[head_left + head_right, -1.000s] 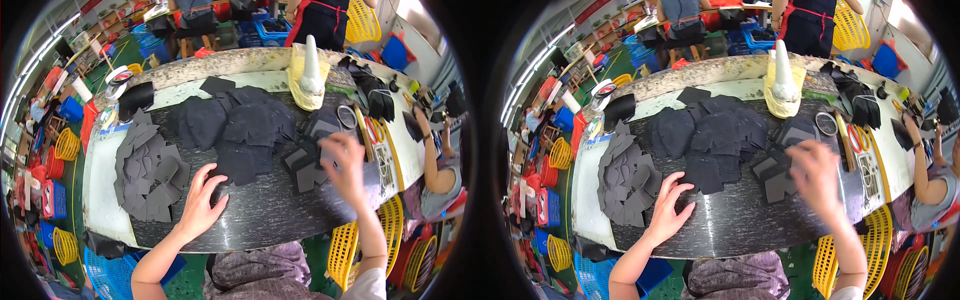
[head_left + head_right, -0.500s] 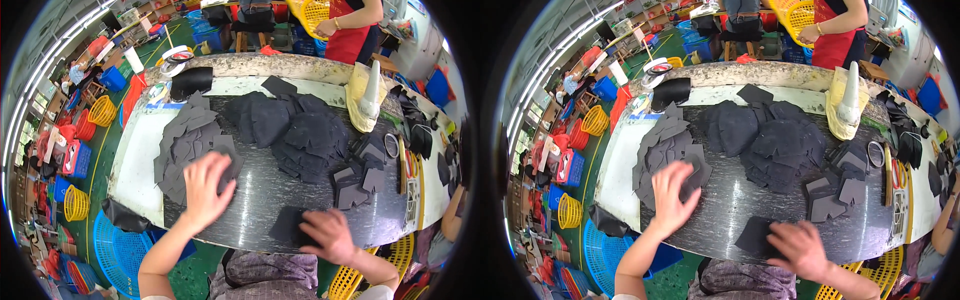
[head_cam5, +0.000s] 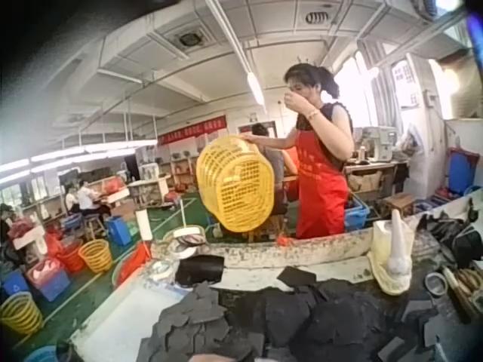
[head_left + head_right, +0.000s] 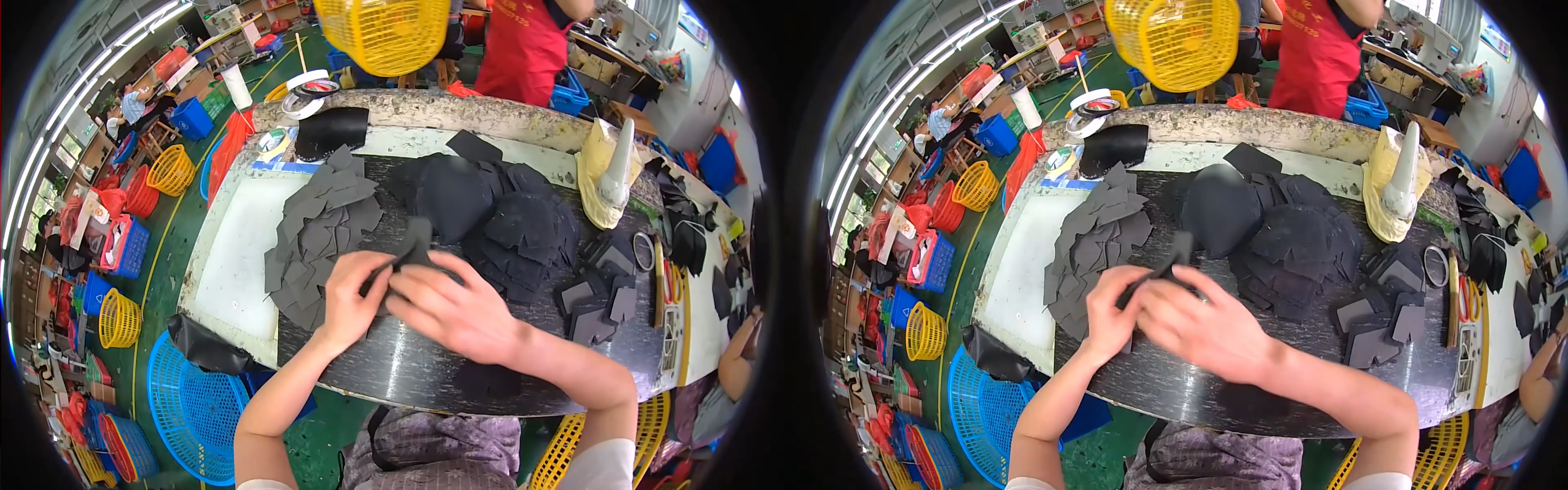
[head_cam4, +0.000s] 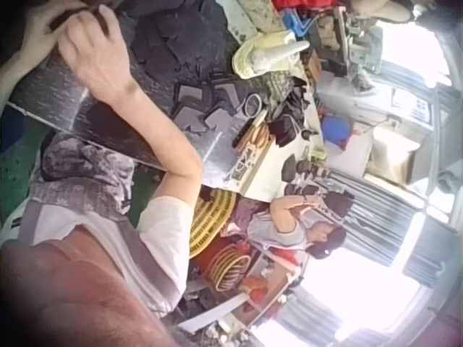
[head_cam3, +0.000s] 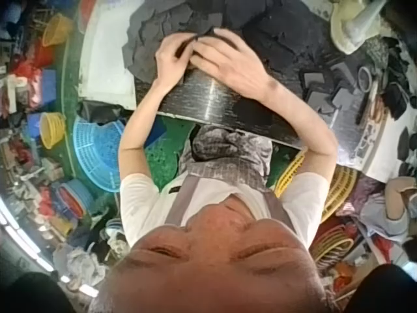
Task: Sort and inspect cut-out shoe components at a manufacturing workbench.
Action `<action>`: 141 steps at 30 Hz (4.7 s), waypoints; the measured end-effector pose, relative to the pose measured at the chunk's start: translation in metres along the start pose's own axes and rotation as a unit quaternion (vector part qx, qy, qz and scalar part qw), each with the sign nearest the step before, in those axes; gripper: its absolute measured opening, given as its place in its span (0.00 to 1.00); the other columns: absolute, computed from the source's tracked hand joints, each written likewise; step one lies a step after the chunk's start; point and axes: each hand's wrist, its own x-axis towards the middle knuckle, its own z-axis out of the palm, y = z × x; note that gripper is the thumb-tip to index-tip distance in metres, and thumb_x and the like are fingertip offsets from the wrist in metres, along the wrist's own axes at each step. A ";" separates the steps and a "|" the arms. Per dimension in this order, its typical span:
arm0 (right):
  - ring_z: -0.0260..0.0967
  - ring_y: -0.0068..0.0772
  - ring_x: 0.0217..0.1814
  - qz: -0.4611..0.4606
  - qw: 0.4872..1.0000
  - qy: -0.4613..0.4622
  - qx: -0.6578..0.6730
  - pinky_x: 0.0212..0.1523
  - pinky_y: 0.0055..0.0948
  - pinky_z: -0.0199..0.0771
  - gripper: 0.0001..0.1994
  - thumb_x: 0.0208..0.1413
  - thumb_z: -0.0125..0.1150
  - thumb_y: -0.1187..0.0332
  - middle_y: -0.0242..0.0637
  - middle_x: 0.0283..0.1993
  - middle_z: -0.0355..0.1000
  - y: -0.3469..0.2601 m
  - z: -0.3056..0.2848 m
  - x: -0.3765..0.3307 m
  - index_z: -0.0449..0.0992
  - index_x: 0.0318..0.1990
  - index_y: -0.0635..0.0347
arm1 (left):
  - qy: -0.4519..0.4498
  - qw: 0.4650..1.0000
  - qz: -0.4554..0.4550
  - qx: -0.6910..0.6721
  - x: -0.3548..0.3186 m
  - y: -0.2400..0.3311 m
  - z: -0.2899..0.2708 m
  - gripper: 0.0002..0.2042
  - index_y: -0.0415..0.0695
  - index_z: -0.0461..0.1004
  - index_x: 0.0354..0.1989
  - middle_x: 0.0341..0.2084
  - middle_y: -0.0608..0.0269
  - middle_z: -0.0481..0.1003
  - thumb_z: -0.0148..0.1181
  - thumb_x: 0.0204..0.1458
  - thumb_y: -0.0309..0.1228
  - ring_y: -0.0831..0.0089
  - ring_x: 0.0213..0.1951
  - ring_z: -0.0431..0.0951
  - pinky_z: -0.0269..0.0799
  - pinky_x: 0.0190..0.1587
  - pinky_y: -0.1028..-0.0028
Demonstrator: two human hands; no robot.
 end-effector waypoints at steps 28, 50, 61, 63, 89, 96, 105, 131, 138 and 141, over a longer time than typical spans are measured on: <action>0.65 0.13 0.29 0.382 0.765 0.023 0.519 0.30 0.20 0.69 0.08 0.58 0.65 0.71 0.27 0.26 0.71 -0.016 -0.053 -0.097 0.77 0.42 0.63 | -0.141 0.977 0.156 0.042 -0.018 0.049 -0.008 0.24 0.42 0.70 0.58 0.48 0.57 0.74 0.64 0.49 0.26 0.62 0.46 0.74 0.65 0.51 0.66; 0.74 0.31 0.26 0.321 0.945 -0.039 0.043 0.23 0.30 0.75 0.15 0.50 0.59 0.71 0.34 0.34 0.65 -0.039 -0.019 -0.146 0.69 0.47 0.57 | -0.278 0.946 0.132 0.105 -0.077 0.097 0.034 0.11 0.46 0.76 0.34 0.23 0.65 0.73 0.71 0.43 0.31 0.68 0.22 0.72 0.67 0.26 0.71; 0.69 0.40 0.41 0.266 0.949 0.107 0.129 0.44 0.35 0.71 0.08 0.47 0.68 0.72 0.34 0.37 0.72 0.092 -0.003 -0.103 0.82 0.36 0.61 | -0.239 0.952 0.189 -0.039 -0.024 0.093 0.063 0.20 0.39 0.73 0.48 0.56 0.49 0.68 0.66 0.45 0.27 0.51 0.56 0.70 0.66 0.58 0.56; 0.71 0.36 0.40 0.293 0.936 0.126 0.146 0.42 0.31 0.71 0.07 0.49 0.67 0.74 0.37 0.35 0.72 0.099 -0.008 -0.115 0.81 0.36 0.64 | -0.237 0.943 0.228 -0.052 0.007 0.101 0.101 0.28 0.37 0.65 0.59 0.64 0.46 0.58 0.63 0.49 0.29 0.47 0.64 0.60 0.61 0.64 0.55; 0.72 0.27 0.36 0.258 0.807 -0.036 0.531 0.38 0.30 0.74 0.12 0.48 0.70 0.77 0.35 0.33 0.70 -0.023 0.060 -0.001 0.69 0.33 0.62 | -0.097 0.982 -0.154 -0.057 -0.062 0.004 -0.057 0.38 0.43 0.61 0.66 0.57 0.53 0.67 0.72 0.44 0.28 0.57 0.58 0.68 0.64 0.61 0.64; 0.72 0.24 0.45 0.315 0.804 -0.014 0.504 0.44 0.26 0.74 0.24 0.55 0.65 0.75 0.37 0.47 0.73 -0.017 0.009 -0.011 0.70 0.61 0.55 | -0.133 0.861 -0.268 -0.412 -0.046 0.030 -0.042 0.19 0.36 0.70 0.57 0.44 0.68 0.76 0.63 0.57 0.24 0.83 0.41 0.75 0.72 0.47 0.79; 0.71 0.30 0.54 -0.033 0.986 0.151 0.066 0.57 0.34 0.68 0.16 0.45 0.64 0.69 0.28 0.51 0.74 -0.028 -0.008 -0.024 0.80 0.46 0.52 | -0.200 0.601 -0.340 -0.695 -0.051 0.055 -0.032 0.19 0.36 0.65 0.61 0.52 0.57 0.73 0.51 0.64 0.31 0.68 0.52 0.76 0.71 0.58 0.65; 0.69 0.18 0.21 0.464 0.823 0.010 0.328 0.23 0.21 0.69 0.16 0.56 0.65 0.75 0.31 0.23 0.70 -0.065 -0.019 -0.137 0.73 0.52 0.60 | -0.323 0.910 -0.185 -0.184 -0.053 0.083 0.040 0.30 0.47 0.63 0.66 0.21 0.73 0.73 0.63 0.54 0.19 0.88 0.21 0.71 0.66 0.24 0.84; 0.70 0.24 0.20 0.449 0.825 0.059 0.339 0.21 0.26 0.70 0.08 0.51 0.64 0.78 0.33 0.25 0.72 -0.064 -0.013 -0.143 0.79 0.39 0.59 | -0.336 0.920 -0.135 -0.148 -0.051 0.078 0.046 0.20 0.46 0.72 0.54 0.21 0.70 0.72 0.65 0.52 0.21 0.85 0.18 0.69 0.65 0.22 0.81; 0.72 0.34 0.21 0.358 0.920 0.001 0.158 0.22 0.31 0.73 0.06 0.48 0.62 0.77 0.35 0.24 0.71 -0.062 -0.012 -0.135 0.77 0.35 0.57 | -0.298 0.953 0.053 -0.029 -0.048 0.075 0.050 0.14 0.46 0.76 0.46 0.18 0.68 0.70 0.67 0.50 0.24 0.80 0.16 0.69 0.66 0.21 0.78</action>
